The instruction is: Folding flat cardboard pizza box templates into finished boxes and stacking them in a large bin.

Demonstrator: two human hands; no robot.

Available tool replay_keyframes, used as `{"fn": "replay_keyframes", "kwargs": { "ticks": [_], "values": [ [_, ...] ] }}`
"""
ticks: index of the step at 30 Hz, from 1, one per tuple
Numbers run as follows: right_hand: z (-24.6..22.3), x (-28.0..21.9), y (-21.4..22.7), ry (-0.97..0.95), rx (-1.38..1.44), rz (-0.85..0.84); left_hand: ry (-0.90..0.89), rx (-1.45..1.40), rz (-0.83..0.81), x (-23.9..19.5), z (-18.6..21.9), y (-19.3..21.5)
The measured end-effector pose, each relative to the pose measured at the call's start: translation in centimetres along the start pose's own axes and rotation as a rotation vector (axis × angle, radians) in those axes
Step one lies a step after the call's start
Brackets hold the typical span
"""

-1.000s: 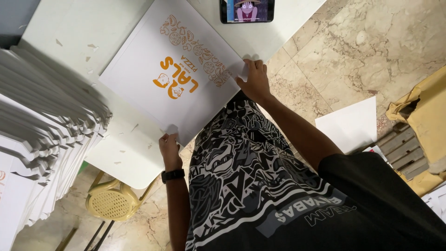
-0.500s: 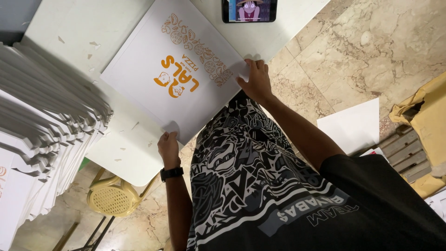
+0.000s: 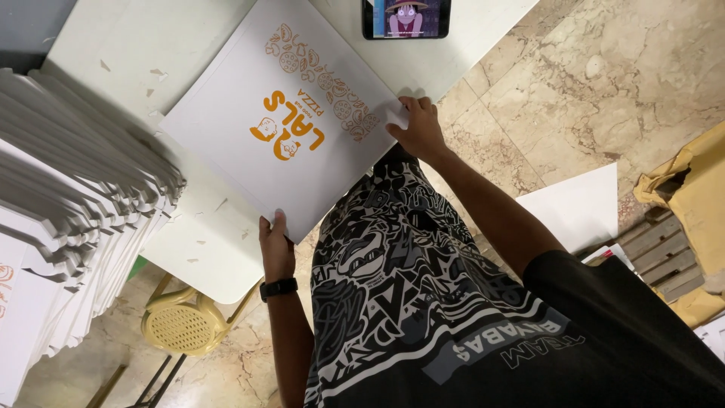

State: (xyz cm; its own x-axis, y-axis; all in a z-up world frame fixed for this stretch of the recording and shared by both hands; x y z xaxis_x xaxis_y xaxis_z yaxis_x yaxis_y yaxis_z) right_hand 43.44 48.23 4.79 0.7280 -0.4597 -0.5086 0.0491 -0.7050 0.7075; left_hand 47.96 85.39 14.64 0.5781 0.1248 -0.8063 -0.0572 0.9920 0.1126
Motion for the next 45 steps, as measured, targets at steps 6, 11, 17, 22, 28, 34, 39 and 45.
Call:
{"fn": "replay_keyframes", "kwargs": {
  "ticks": [6,11,17,22,28,34,39,45],
  "values": [
    [1.7,1.5,-0.4,-0.032,0.044,-0.064,0.058,-0.245,-0.009,3.4,-6.4,2.1],
    [-0.3,1.0,1.5,-0.016,0.031,0.015,-0.106,-0.323,0.053,6.4,-8.8,5.5],
    [-3.6,0.0,3.1,0.000,0.583,-0.156,-0.177,-0.482,-0.021,0.7,-2.2,3.8],
    [-1.8,-0.5,1.1,0.091,0.652,-0.124,-0.142,-0.441,-0.052,7.7,-11.2,8.0],
    [5.6,0.2,-4.9,-0.050,0.362,-0.141,-0.075,-0.271,0.059,11.1,-16.4,9.4],
    [-3.8,-6.8,3.0,-0.052,0.147,-0.173,-0.209,0.278,0.014,1.2,-6.4,5.4],
    [-4.9,-7.6,1.8,0.343,-0.451,-0.230,-0.411,0.860,0.006,2.4,-8.9,4.3],
    [-0.4,-5.7,-2.8,0.676,-1.169,-0.009,-0.441,0.703,0.071,1.6,-8.9,3.6]
  ]
}}
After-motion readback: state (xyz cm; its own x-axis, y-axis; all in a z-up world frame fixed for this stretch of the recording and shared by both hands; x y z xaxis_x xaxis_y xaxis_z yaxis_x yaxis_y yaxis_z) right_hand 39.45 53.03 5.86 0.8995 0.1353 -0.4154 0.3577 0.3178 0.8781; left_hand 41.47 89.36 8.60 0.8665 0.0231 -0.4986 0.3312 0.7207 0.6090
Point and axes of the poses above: each hand's wrist, its own x-axis towards the middle knuckle, its own y-axis out of the back of the hand, z = x × y, the point moved 7 cm from there along x, towards the middle knuckle, and after that the axes turned 8 degrees about -x, right-handed, at the moved point
